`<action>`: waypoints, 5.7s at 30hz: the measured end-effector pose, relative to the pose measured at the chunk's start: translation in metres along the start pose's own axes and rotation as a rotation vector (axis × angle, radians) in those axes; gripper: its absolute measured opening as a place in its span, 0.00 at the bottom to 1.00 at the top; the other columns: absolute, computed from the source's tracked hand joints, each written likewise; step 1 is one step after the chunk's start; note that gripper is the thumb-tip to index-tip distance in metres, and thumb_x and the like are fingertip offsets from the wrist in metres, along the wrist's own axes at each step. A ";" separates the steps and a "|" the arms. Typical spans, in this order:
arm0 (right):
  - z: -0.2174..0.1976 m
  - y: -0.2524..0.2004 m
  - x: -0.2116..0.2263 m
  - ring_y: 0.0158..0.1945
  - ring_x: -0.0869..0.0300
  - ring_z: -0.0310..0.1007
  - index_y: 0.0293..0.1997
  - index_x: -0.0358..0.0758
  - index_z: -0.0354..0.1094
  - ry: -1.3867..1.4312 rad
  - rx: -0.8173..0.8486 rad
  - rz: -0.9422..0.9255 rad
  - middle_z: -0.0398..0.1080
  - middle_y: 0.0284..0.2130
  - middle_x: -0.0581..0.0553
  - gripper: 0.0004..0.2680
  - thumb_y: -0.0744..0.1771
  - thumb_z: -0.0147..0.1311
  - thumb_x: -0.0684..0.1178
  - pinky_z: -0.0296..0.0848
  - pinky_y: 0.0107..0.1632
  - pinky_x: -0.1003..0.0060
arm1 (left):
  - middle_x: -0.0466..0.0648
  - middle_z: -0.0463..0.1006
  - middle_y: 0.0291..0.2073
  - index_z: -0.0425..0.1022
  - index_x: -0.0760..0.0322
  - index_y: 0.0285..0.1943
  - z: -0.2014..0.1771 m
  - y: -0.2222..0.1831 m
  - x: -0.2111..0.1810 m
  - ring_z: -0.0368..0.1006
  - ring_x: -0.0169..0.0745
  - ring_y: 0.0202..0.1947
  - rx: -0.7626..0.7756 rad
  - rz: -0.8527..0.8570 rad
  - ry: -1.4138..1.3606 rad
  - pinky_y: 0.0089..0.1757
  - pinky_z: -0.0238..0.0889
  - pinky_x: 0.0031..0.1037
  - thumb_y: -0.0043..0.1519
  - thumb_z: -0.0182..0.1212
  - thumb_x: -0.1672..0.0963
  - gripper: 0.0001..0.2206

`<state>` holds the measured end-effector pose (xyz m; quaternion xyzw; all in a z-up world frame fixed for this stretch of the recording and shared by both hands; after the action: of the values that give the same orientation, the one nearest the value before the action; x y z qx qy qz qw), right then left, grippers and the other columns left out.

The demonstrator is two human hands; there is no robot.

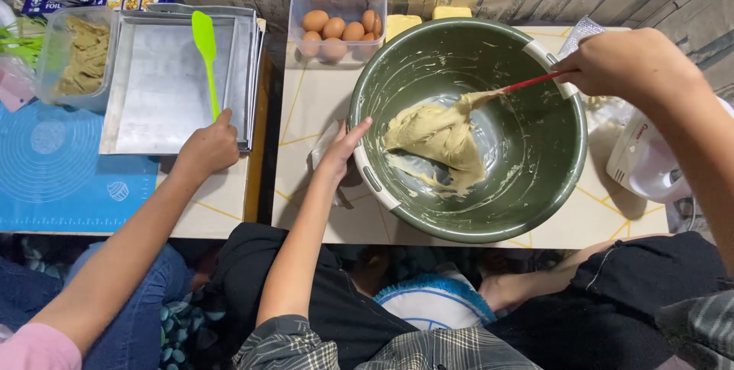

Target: Mixing dough in a large bowl using a spatula while adding liquid from a squeeze bottle

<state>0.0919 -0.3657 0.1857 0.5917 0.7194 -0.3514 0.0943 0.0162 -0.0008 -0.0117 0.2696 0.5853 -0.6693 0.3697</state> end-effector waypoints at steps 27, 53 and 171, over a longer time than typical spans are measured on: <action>0.145 -0.059 0.148 0.27 0.65 0.78 0.67 0.36 0.62 -0.261 -0.323 -0.620 0.71 0.35 0.45 0.18 0.68 0.48 0.37 0.76 0.26 0.75 | 0.63 0.46 0.76 0.46 0.63 0.80 -0.005 0.009 0.028 0.43 0.57 0.75 -0.007 0.249 -0.075 0.69 0.39 0.45 0.58 0.71 0.45 0.46; 0.022 -0.087 0.021 0.29 0.67 0.79 0.73 0.85 0.44 -0.191 0.036 -0.239 0.69 0.35 0.61 0.20 0.71 0.37 0.59 0.81 0.30 0.65 | 0.46 0.46 0.78 0.26 0.55 0.80 0.001 -0.007 -0.003 0.42 0.42 0.77 -0.056 -0.081 0.048 0.70 0.30 0.41 0.43 0.62 0.40 0.59; 0.075 -0.014 0.147 0.25 0.67 0.71 0.41 0.46 0.73 -0.187 -0.909 -0.364 0.63 0.33 0.55 0.06 0.64 0.54 0.42 0.66 0.19 0.78 | 0.66 0.36 0.77 0.38 0.67 0.80 -0.014 0.027 0.036 0.37 0.64 0.76 -0.061 0.199 -0.097 0.69 0.39 0.47 0.57 0.72 0.44 0.52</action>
<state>0.0171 -0.2968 0.0551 0.3215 0.8799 -0.0648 0.3438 0.0160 0.0054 -0.0582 0.2823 0.5572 -0.6235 0.4702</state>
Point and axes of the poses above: each hand's wrist, its own y-axis towards the middle knuckle, its own z-axis out of the palm, x = y × z, the point moved 2 cm from there along y, towards the middle knuckle
